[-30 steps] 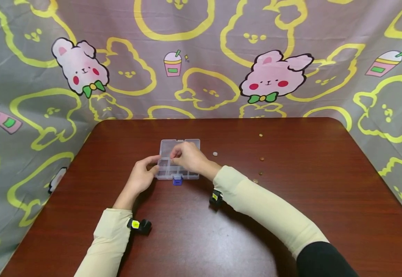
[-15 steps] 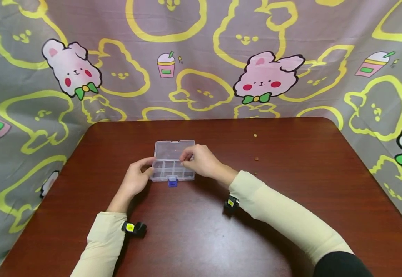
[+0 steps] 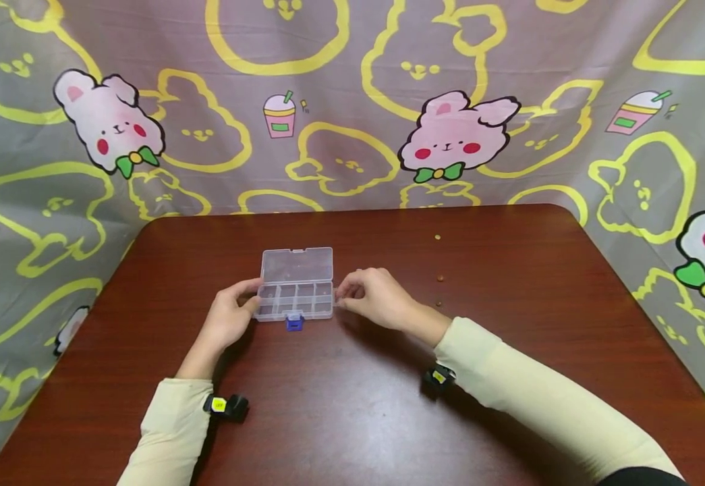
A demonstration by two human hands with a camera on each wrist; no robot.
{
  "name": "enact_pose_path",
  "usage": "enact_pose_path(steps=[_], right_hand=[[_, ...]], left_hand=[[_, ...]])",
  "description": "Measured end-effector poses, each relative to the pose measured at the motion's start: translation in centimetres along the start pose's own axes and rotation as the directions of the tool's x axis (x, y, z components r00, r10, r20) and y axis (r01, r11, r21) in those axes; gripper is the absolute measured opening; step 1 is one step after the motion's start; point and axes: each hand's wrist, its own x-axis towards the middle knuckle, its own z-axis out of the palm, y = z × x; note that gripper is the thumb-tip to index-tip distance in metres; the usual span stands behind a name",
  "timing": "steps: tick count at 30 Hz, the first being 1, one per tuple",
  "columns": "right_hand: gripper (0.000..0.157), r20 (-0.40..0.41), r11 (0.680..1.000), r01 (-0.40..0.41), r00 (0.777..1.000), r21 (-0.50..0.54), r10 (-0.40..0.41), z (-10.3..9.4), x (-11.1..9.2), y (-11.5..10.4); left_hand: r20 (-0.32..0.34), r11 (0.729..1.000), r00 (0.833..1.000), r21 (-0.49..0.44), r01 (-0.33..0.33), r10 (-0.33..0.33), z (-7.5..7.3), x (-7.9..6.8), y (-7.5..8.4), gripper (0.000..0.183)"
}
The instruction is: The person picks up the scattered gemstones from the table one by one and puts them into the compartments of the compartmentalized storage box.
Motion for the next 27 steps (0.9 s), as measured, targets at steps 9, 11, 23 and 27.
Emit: enact_pose_path(steps=[9, 11, 23, 27], right_hand=[[0.009, -0.021, 0.998, -0.064, 0.998, 0.002, 0.064, -1.0, -3.1, 1.0], [0.009, -0.026, 0.997, -0.075, 0.997, 0.005, 0.075, -1.3, -3.8, 1.2], [0.01, -0.059, 0.991, -0.131, 0.99, 0.015, 0.132, -2.9, -7.8, 3.5], [0.011, -0.09, 0.991, -0.133, 0.987, 0.014, 0.134, -3.3, -9.0, 4.3]], left_hand=[[-0.001, 1.0, 1.0, -0.002, 0.002, -0.002, 0.1, 0.1, -0.1, 0.036], [-0.001, 1.0, 1.0, -0.002, 0.002, -0.002, 0.2, 0.1, -0.1, 0.036], [0.007, 1.0, 1.0, -0.027, 0.003, -0.003, 0.0, -0.1, 0.2, 0.037], [0.01, 1.0, 1.0, -0.03, 0.007, -0.006, 0.1, 0.0, 0.2, 0.036]])
